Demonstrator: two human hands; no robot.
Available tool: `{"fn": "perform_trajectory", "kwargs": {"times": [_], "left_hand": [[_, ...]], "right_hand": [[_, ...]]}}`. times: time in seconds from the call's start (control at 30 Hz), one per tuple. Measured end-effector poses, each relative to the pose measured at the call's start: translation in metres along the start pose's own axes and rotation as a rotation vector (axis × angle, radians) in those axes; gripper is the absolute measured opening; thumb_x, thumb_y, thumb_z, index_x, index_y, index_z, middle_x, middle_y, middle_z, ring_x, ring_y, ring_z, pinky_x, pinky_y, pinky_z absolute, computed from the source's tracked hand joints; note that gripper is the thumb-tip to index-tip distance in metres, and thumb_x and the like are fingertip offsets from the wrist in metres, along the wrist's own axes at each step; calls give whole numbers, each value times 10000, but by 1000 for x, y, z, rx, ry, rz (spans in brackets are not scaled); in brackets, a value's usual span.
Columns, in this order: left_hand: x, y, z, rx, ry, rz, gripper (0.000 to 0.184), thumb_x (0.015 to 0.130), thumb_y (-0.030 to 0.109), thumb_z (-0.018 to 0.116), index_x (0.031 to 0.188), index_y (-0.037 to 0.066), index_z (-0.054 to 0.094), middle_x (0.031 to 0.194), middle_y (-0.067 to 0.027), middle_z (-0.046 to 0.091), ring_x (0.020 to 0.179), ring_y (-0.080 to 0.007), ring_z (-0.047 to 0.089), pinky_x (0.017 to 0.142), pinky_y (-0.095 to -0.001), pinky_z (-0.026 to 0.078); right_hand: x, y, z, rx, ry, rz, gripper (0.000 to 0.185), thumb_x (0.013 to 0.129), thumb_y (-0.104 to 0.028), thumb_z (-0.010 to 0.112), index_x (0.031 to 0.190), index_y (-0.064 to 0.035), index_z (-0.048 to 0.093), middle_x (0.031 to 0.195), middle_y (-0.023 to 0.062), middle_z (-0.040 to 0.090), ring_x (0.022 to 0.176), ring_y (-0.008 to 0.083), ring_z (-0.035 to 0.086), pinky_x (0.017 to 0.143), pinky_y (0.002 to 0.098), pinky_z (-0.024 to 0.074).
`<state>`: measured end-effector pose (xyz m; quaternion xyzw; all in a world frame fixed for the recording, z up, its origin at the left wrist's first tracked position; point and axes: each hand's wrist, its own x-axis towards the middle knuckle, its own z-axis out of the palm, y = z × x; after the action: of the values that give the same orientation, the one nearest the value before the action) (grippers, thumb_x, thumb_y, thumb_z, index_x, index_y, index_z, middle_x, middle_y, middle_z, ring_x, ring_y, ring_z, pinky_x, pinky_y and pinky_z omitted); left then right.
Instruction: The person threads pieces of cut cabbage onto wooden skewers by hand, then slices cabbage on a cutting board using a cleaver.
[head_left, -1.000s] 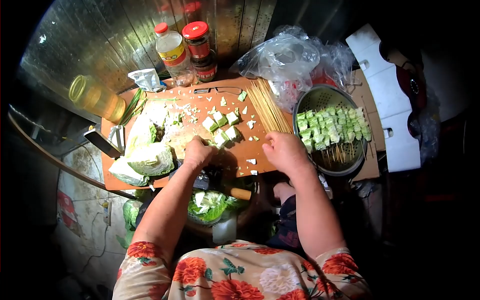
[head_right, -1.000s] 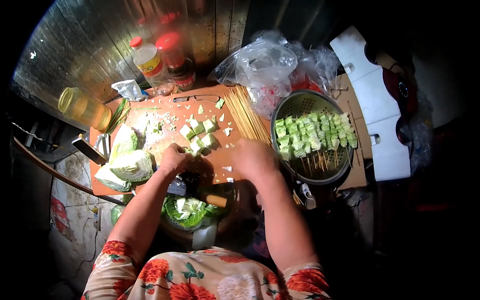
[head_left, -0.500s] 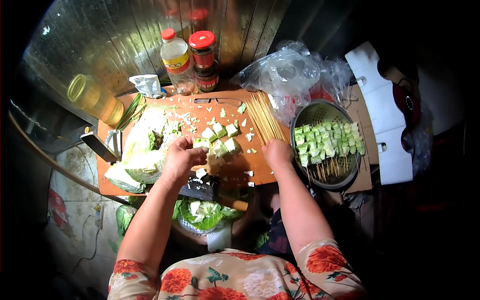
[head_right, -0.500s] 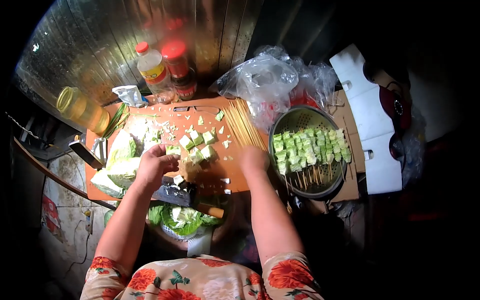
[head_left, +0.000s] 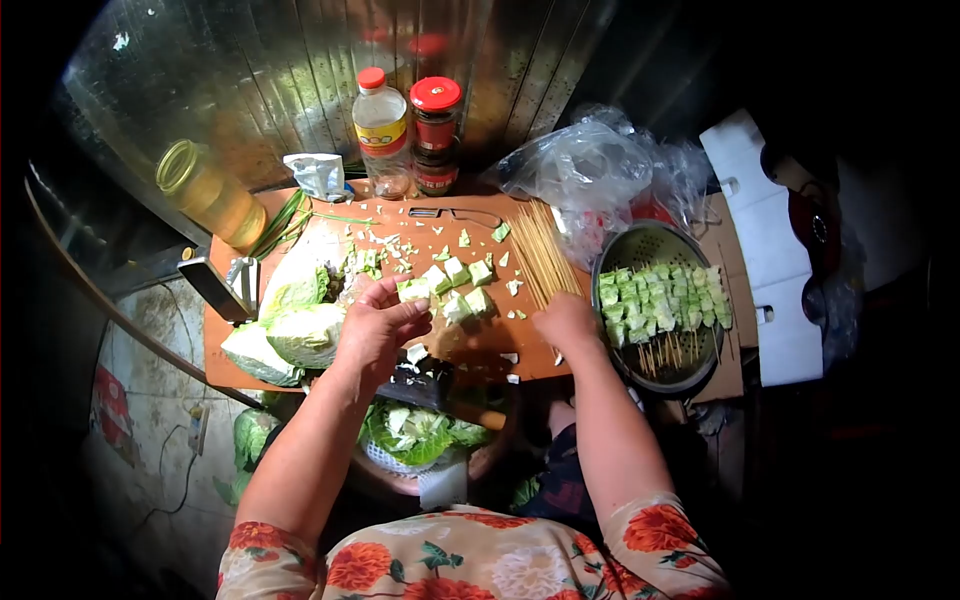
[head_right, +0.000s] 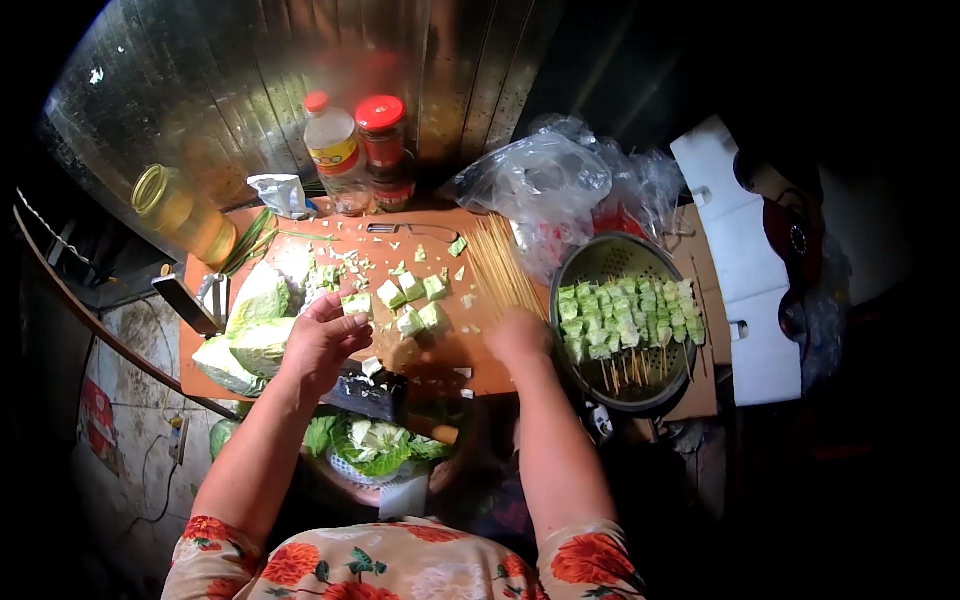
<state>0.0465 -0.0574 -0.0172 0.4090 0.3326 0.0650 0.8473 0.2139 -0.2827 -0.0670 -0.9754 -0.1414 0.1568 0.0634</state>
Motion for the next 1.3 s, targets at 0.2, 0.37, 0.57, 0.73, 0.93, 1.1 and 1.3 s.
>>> {"fn": "perform_trajectory", "kwargs": {"times": [0.2, 0.37, 0.57, 0.73, 0.93, 1.1, 1.3], "left_hand": [[10, 6, -12, -271, 38, 50, 459, 833, -38, 597, 1274, 9, 478, 920, -106, 610, 848, -245, 663, 810, -360, 581], [13, 16, -23, -328, 102, 141, 485, 852, -19, 537, 1316, -25, 397, 830, -88, 574, 762, -238, 651, 774, -378, 601], [12, 14, -30, -265, 183, 175, 399, 976, 228, 551, 1299, 10, 464, 890, -85, 580, 754, -213, 638, 718, -369, 592], [9, 19, -27, -196, 165, 228, 370, 919, 68, 540, 1279, 3, 483, 914, -89, 592, 755, -207, 642, 717, -339, 589], [11, 19, -24, -96, 113, 407, 381, 883, -25, 512, 1263, -10, 503, 932, -58, 597, 772, -154, 635, 677, -283, 563], [6, 19, -19, 44, 126, 507, 346, 882, -27, 520, 1228, -19, 531, 940, -31, 591, 791, -128, 633, 698, -251, 547], [-1, 26, -13, 10, 110, 456, 337, 878, -26, 537, 1215, -23, 541, 920, -28, 593, 764, -119, 623, 695, -242, 535]], "right_hand": [[-67, -44, -50, 575, -92, -277, 153, 759, -180, 659, 764, -29, 636, 745, 153, 670, 694, 280, 660, 669, 358, 525], [-111, -68, -56, 745, -216, -470, 111, 752, -127, 662, 760, -43, 590, 603, 74, 612, 564, 178, 620, 567, 312, 488], [-117, -76, -57, 644, -173, -490, 110, 736, -110, 651, 737, -46, 562, 611, 98, 615, 542, 202, 616, 559, 310, 487], [-123, -81, -56, 679, -153, -494, 107, 732, -107, 645, 729, -47, 556, 572, 88, 596, 510, 196, 600, 534, 312, 480], [-127, -85, -51, 804, -213, -440, 101, 758, -81, 642, 728, -42, 554, 527, 34, 548, 489, 85, 521, 501, 271, 439], [-129, -85, -37, 1000, -292, -409, 130, 828, -74, 639, 748, -32, 546, 534, -20, 514, 517, 16, 458, 476, 239, 389], [-133, -88, -28, 1085, -221, -429, 157, 867, -73, 658, 783, -33, 532, 579, -46, 504, 532, -2, 437, 470, 217, 367]]}}
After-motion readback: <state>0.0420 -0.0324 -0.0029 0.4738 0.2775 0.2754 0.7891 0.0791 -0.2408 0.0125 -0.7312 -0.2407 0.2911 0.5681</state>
